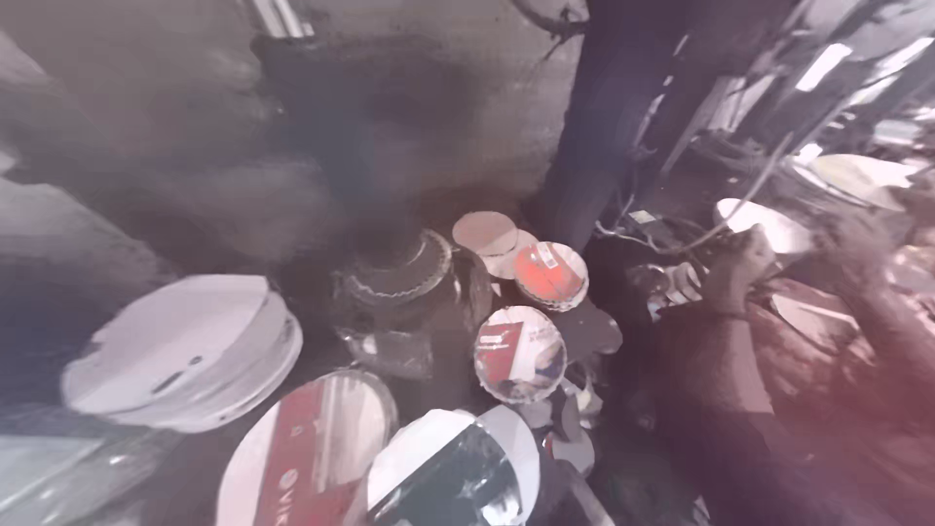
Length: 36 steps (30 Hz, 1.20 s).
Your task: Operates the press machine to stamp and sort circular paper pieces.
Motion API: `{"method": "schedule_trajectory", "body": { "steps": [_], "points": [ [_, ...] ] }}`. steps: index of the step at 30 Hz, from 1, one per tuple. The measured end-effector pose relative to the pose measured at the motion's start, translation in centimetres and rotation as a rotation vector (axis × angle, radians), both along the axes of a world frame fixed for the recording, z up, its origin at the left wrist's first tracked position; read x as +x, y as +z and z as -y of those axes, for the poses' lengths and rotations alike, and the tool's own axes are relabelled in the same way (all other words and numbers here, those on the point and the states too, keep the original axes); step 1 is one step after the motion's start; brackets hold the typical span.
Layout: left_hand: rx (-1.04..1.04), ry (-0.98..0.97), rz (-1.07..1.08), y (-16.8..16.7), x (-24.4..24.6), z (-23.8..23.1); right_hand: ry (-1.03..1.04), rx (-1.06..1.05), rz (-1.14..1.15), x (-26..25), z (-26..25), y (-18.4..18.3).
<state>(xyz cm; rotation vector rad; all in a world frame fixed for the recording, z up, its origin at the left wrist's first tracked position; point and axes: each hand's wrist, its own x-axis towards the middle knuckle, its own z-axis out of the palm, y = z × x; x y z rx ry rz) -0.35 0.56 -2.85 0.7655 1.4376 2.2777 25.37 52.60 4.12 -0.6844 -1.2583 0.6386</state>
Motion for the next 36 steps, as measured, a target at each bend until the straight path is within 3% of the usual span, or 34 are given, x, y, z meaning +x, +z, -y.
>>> {"method": "schedule_trajectory", "body": {
  "steps": [1,4,7,8,10,11,12,13,14,15,17,22,25,27,30,36],
  "points": [
    [0.012,0.003,0.002,-0.2,0.1,0.3,-0.009,-0.066,-0.01,-0.5,0.9,0.8],
    [-0.047,0.019,0.045,0.2,0.5,0.3,-0.167,-0.381,-0.09,-4.7,8.2,8.6],
    [-0.031,-0.006,0.017,-0.3,0.1,0.6,-0.058,-0.106,-0.067,-5.5,8.3,8.6],
    [-0.03,-0.017,-0.009,-0.8,-0.3,0.7,-0.025,-0.045,0.036,-5.5,6.9,8.6],
    [-0.013,-0.058,-0.047,-1.4,-0.6,0.6,-0.081,-0.247,0.502,-6.6,5.3,11.8],
    [-0.017,-0.07,-0.066,-1.1,-0.7,0.4,-0.059,-0.207,0.684,-6.8,3.2,12.3],
    [-0.05,-0.078,-0.09,-0.5,-0.7,0.2,-0.055,0.001,0.836,-6.6,0.1,11.1],
    [-0.106,-0.081,-0.116,0.4,-0.8,0.0,-0.162,0.335,0.944,-6.4,-3.8,8.6],
    [-0.162,-0.084,-0.14,1.3,-0.8,-0.4,-0.231,-0.165,1.142,-9.2,-1.6,11.4],
    [-0.189,-0.079,-0.148,1.8,-0.7,-0.8,-0.29,-0.478,1.171,-11.8,-1.0,13.0],
    [-0.207,-0.09,-0.136,2.1,-0.6,-1.2,-0.367,-0.688,1.157,-13.7,-0.9,13.2],
    [-0.148,-0.211,-0.061,1.9,0.1,-1.9,-0.319,-0.589,1.131,-12.5,-0.7,13.1],
    [-0.11,-0.205,-0.049,1.9,0.2,-1.5,-0.293,-0.663,1.14,-12.8,-1.0,13.3],
    [-0.107,-0.185,-0.066,2.0,0.4,-1.3,-0.329,-0.679,1.183,-11.7,-4.4,11.7],
    [-0.101,-0.168,-0.088,2.0,0.4,-1.2,-0.431,-0.483,1.133,-9.5,-10.2,7.8],
    [-0.131,-0.163,-0.132,2.3,0.3,-1.0,-0.408,-0.508,1.135,-9.4,-10.4,7.9]
  ]
}}
